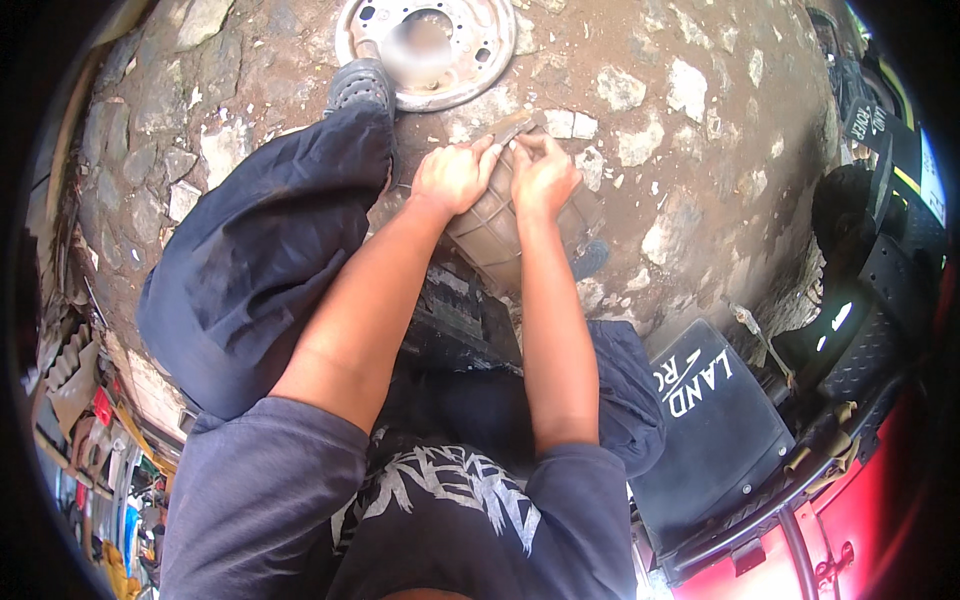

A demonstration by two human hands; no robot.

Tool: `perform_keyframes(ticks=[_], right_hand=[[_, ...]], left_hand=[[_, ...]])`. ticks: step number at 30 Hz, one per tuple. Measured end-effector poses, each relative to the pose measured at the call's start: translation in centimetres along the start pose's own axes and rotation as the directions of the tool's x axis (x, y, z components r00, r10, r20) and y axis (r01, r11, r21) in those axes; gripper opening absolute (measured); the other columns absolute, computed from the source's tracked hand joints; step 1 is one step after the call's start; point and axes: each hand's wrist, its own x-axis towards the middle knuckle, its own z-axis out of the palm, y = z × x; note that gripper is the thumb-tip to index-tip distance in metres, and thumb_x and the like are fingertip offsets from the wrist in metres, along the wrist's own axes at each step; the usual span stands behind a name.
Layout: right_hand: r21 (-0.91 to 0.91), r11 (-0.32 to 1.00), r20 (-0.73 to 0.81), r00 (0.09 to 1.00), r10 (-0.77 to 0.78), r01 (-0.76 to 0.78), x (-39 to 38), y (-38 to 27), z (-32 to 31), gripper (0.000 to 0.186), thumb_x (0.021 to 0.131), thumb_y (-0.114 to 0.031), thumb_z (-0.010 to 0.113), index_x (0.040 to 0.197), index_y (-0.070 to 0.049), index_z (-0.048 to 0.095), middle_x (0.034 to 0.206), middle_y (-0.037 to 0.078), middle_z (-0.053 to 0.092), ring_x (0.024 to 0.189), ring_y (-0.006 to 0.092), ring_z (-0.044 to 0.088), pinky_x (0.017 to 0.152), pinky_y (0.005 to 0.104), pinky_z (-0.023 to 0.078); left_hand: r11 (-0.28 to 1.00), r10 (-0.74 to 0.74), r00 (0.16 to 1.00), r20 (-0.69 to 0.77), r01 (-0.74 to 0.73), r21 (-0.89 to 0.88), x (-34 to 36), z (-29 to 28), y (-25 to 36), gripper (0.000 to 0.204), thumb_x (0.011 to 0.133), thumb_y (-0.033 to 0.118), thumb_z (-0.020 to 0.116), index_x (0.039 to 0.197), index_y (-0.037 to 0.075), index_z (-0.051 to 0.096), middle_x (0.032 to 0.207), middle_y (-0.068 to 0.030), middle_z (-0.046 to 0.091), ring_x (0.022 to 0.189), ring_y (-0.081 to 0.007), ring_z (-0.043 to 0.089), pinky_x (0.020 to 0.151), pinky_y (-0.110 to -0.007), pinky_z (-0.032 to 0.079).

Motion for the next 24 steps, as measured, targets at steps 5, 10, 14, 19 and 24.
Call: perform_keyframes(ticks=[5, 10, 14, 19, 24], right_hand=[[0.085, 0.996, 0.022, 1.000, 0.015, -0.017, -0.7, 1.2, 0.0, 0.021, 0.083, -0.022, 0.093, 0.102, -0.013, 0.088, 0.090, 0.008, 0.084, 0.083, 0.0186, 0.080, 0.085, 0.0335, 0.060], [0.033, 0.999, -0.062, 0.997, 0.045, -0.043, -0.5, 0.4, 0.5, 0.022, 0.082, -0.024, 0.094, 0.101, -0.014, 0.087, 0.092, 0.007, 0.085, 0.084, 0.0188, 0.079, 0.088, 0.0328, 0.059], [0.077, 0.991, 0.132, 0.987, 0.096, -0.107, 0.3, 0.2, -1.1, 0.022, 0.084, -0.021, 0.092, 0.103, -0.012, 0.086, 0.097, 0.007, 0.085, 0.087, 0.0163, 0.079, 0.088, 0.0310, 0.058], [0.117, 0.991, -0.099, 0.993, -0.057, 0.069, 0.4, 3.0, 1.6, 0.019, 0.080, -0.022, 0.094, 0.096, -0.015, 0.087, 0.085, 0.011, 0.082, 0.076, 0.0249, 0.075, 0.081, 0.0390, 0.057], [0.055, 0.998, 0.096, 0.995, 0.015, -0.020, 0.1, 0.1, -1.1, 0.024, 0.083, -0.022, 0.093, 0.104, -0.011, 0.086, 0.096, 0.009, 0.085, 0.087, 0.0179, 0.080, 0.085, 0.0332, 0.060]], left_hand=[[1.000, 0.001, 0.997, 0.078, -0.001, 0.006, 0.4, -0.5, 0.6, 0.053, 0.113, 0.050, 0.040, 0.140, 0.015, 0.071, 0.115, -0.0229, 0.078, 0.108, -0.0420, 0.075, 0.100, -0.054, 0.057], [1.000, -0.006, 0.999, 0.035, 0.005, 0.008, 0.2, -0.3, 0.5, 0.053, 0.113, 0.049, 0.040, 0.139, 0.015, 0.071, 0.116, -0.0231, 0.078, 0.107, -0.0424, 0.075, 0.101, -0.054, 0.057], [1.000, -0.004, 0.999, 0.045, 0.005, -0.006, 0.4, 0.0, 0.2, 0.052, 0.113, 0.050, 0.040, 0.141, 0.016, 0.069, 0.116, -0.0226, 0.078, 0.107, -0.0438, 0.075, 0.101, -0.054, 0.057], [1.000, -0.009, 1.000, 0.029, 0.009, 0.002, 0.2, -0.1, 0.7, 0.051, 0.113, 0.049, 0.040, 0.138, 0.017, 0.069, 0.116, -0.0231, 0.078, 0.107, -0.0439, 0.074, 0.100, -0.054, 0.057], [1.000, -0.014, 0.999, 0.038, 0.014, -0.010, 0.2, -0.2, 0.3, 0.051, 0.113, 0.050, 0.039, 0.138, 0.017, 0.070, 0.113, -0.0236, 0.078, 0.107, -0.0441, 0.074, 0.100, -0.054, 0.057]])
